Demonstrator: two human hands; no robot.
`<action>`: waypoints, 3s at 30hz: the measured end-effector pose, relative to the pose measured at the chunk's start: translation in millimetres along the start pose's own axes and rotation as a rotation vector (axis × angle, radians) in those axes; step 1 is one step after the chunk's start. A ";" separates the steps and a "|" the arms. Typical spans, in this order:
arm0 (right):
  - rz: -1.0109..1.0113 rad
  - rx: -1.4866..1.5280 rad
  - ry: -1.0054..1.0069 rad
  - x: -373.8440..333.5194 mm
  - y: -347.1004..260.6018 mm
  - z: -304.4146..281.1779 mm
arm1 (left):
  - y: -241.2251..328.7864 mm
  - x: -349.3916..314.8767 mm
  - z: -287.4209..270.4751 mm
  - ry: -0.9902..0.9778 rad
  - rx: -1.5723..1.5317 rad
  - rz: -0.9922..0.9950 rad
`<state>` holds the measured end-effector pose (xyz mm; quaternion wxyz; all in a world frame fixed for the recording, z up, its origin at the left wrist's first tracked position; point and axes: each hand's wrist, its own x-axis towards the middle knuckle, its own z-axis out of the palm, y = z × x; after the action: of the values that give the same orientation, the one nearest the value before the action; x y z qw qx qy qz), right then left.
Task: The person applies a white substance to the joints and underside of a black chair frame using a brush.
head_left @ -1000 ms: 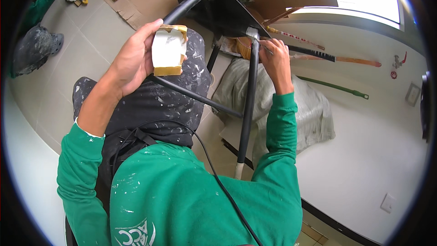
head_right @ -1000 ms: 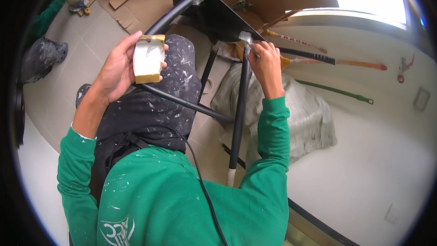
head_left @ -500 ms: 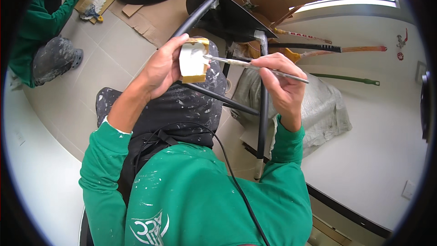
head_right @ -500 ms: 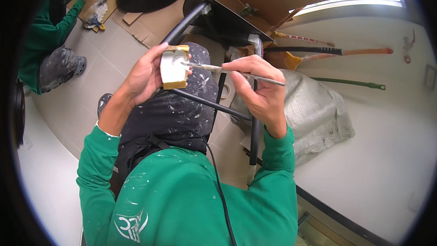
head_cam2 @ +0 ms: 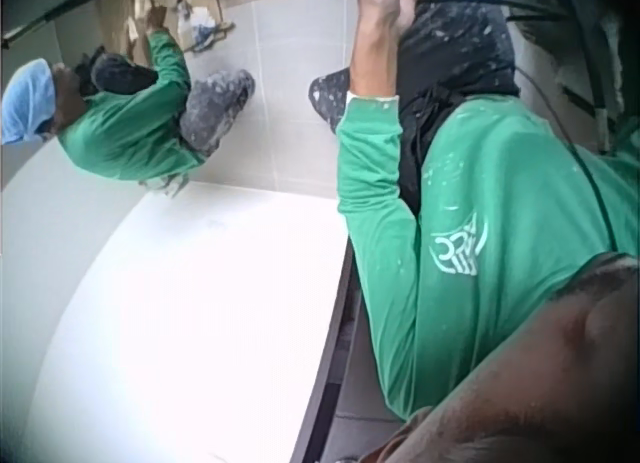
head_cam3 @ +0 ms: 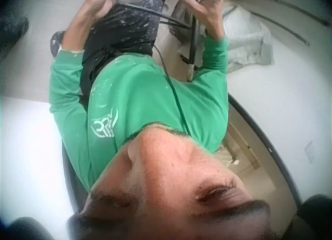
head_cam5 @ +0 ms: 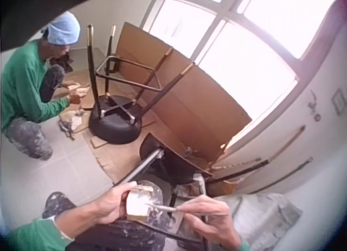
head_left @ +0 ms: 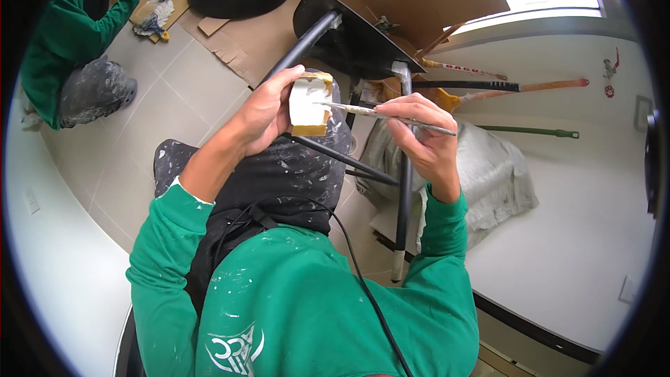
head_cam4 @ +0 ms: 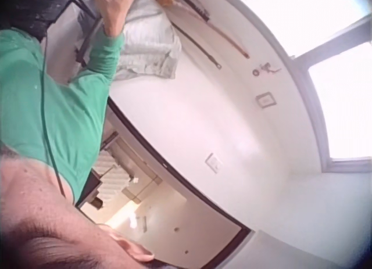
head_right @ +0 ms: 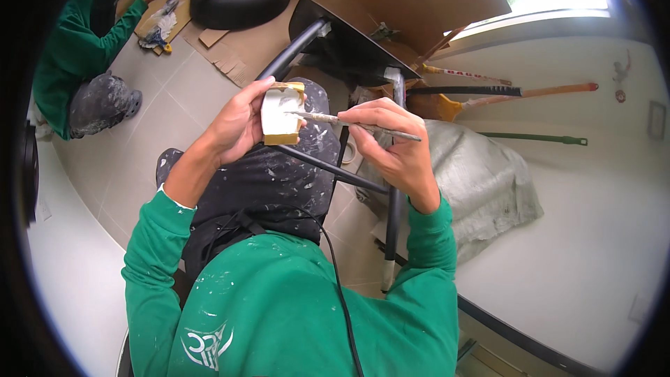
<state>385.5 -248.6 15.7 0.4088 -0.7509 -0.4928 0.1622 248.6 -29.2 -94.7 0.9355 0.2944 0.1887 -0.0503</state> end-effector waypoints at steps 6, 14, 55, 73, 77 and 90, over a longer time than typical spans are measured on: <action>0.022 0.092 0.023 -9.2 15.7 -8.8 | 10.8 -2.5 1.9 -0.072 -0.066 -0.017; -0.006 0.091 0.058 -16.0 21.2 -18.7 | 10.1 -0.1 -1.8 -0.049 -0.066 -0.030; 0.034 -1.083 -0.734 141.3 171.6 -22.3 | -0.8 7.3 -25.8 0.084 0.082 0.079; -0.130 -1.210 -0.869 145.8 181.2 1.6 | -2.8 8.6 -20.8 0.109 0.082 0.083; -0.104 -1.186 -0.862 150.0 173.6 10.3 | -2.6 7.9 -23.3 0.100 0.079 0.069; -0.126 -1.241 -0.895 151.5 184.6 11.3 | -3.8 8.7 -23.0 0.110 0.074 0.070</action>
<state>560.3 -144.6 -109.9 -0.3177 -0.6761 -0.6538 0.1207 248.3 -19.1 -117.4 0.9133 0.3376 0.2275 -0.0084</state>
